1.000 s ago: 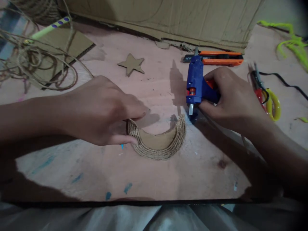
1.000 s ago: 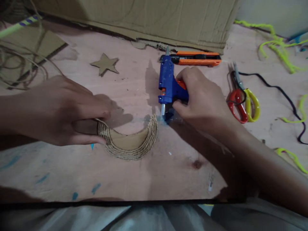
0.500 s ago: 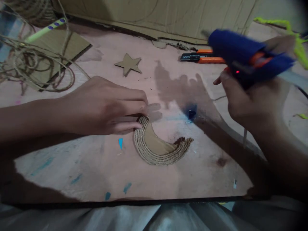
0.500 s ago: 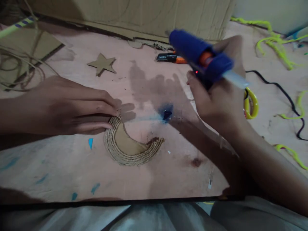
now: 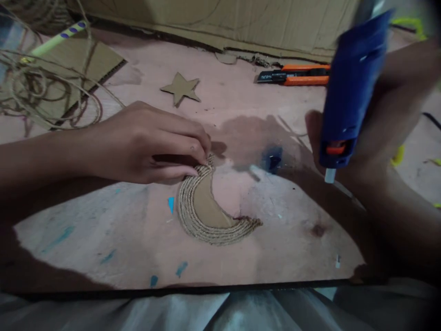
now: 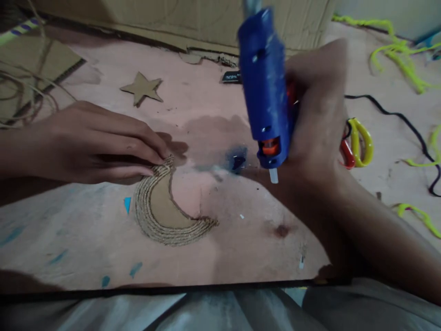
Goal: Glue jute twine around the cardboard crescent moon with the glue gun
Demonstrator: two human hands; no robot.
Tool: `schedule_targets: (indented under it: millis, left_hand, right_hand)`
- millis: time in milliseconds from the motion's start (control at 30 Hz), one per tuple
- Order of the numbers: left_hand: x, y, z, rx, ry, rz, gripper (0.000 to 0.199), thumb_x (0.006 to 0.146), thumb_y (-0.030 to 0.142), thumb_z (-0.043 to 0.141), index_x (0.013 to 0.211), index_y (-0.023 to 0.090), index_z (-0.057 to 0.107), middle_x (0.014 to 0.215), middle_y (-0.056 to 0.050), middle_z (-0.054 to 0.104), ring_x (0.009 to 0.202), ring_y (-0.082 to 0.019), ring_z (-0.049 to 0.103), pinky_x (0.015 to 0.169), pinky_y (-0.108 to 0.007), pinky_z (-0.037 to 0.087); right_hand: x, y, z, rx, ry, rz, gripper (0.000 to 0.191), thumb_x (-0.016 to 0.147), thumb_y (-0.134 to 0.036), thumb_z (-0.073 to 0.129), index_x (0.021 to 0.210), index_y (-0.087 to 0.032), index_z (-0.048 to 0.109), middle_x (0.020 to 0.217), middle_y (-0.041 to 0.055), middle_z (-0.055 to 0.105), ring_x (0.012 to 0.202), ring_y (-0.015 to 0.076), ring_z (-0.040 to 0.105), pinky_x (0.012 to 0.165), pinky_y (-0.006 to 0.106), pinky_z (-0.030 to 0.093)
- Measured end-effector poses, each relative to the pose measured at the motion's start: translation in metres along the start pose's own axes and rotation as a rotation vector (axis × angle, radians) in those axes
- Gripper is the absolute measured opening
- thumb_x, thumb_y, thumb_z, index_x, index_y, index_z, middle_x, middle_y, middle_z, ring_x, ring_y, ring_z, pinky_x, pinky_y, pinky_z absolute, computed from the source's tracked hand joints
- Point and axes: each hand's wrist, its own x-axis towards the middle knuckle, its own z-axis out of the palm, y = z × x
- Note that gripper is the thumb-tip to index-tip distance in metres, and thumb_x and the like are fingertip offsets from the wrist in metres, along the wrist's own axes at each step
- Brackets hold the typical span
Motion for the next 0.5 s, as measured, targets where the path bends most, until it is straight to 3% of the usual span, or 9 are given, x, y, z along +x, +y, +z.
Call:
schedule_targets:
  millis: [67, 167, 300, 367, 500]
  left_hand:
    - [0.0, -0.002, -0.001, -0.04, -0.013, -0.047, 0.008, 0.128, 0.033, 0.085, 0.134, 0.031, 0.09, 0.141, 0.001, 0.097, 0.123, -0.014, 0.091, 0.111, -0.025, 0.067]
    - [0.0, -0.004, -0.001, -0.078, -0.042, -0.067, 0.011, 0.129, 0.038, 0.083, 0.132, 0.031, 0.091, 0.14, -0.003, 0.098, 0.122, -0.017, 0.091, 0.108, -0.029, 0.071]
    - [0.0, -0.006, 0.0, -0.131, -0.017, -0.016, 0.009, 0.129, 0.031, 0.079, 0.13, 0.031, 0.088, 0.134, -0.002, 0.097, 0.119, -0.016, 0.09, 0.099, -0.028, 0.07]
    - [0.0, -0.007, 0.0, -0.125, -0.037, -0.018, 0.008, 0.131, 0.03, 0.077, 0.129, 0.029, 0.085, 0.134, -0.002, 0.095, 0.122, -0.015, 0.089, 0.099, -0.027, 0.069]
    - [0.003, -0.005, 0.0, -0.133, -0.037, 0.023, 0.012, 0.133, 0.028, 0.075, 0.123, 0.025, 0.081, 0.131, -0.004, 0.093, 0.118, -0.012, 0.087, 0.098, -0.024, 0.067]
  right_hand:
    - [-0.008, -0.016, 0.0, -0.005, 0.012, -0.114, 0.044, 0.116, -0.074, 0.086, 0.129, -0.032, 0.08, 0.126, 0.0127, 0.082, 0.118, 0.0411, 0.08, 0.101, 0.056, 0.062]
    - [-0.02, -0.032, 0.005, 0.118, -0.096, -0.357, 0.046, 0.107, -0.061, 0.103, 0.132, -0.031, 0.079, 0.119, 0.0086, 0.087, 0.097, 0.0309, 0.082, 0.078, 0.045, 0.054]
    - [-0.029, -0.038, 0.015, 0.227, -0.087, -0.524, 0.012, 0.129, -0.041, 0.075, 0.127, -0.03, 0.079, 0.124, 0.0058, 0.089, 0.084, 0.0211, 0.075, 0.069, 0.041, 0.048]
    - [-0.03, -0.04, 0.018, 0.238, -0.081, -0.583, 0.023, 0.134, -0.041, 0.065, 0.12, -0.03, 0.079, 0.115, 0.0035, 0.086, 0.082, 0.0205, 0.073, 0.068, 0.041, 0.048]
    - [-0.031, -0.045, 0.021, 0.188, -0.059, -0.653, 0.021, 0.13, -0.037, 0.075, 0.11, -0.029, 0.078, 0.109, 0.0004, 0.086, 0.078, 0.0191, 0.07, 0.065, 0.042, 0.046]
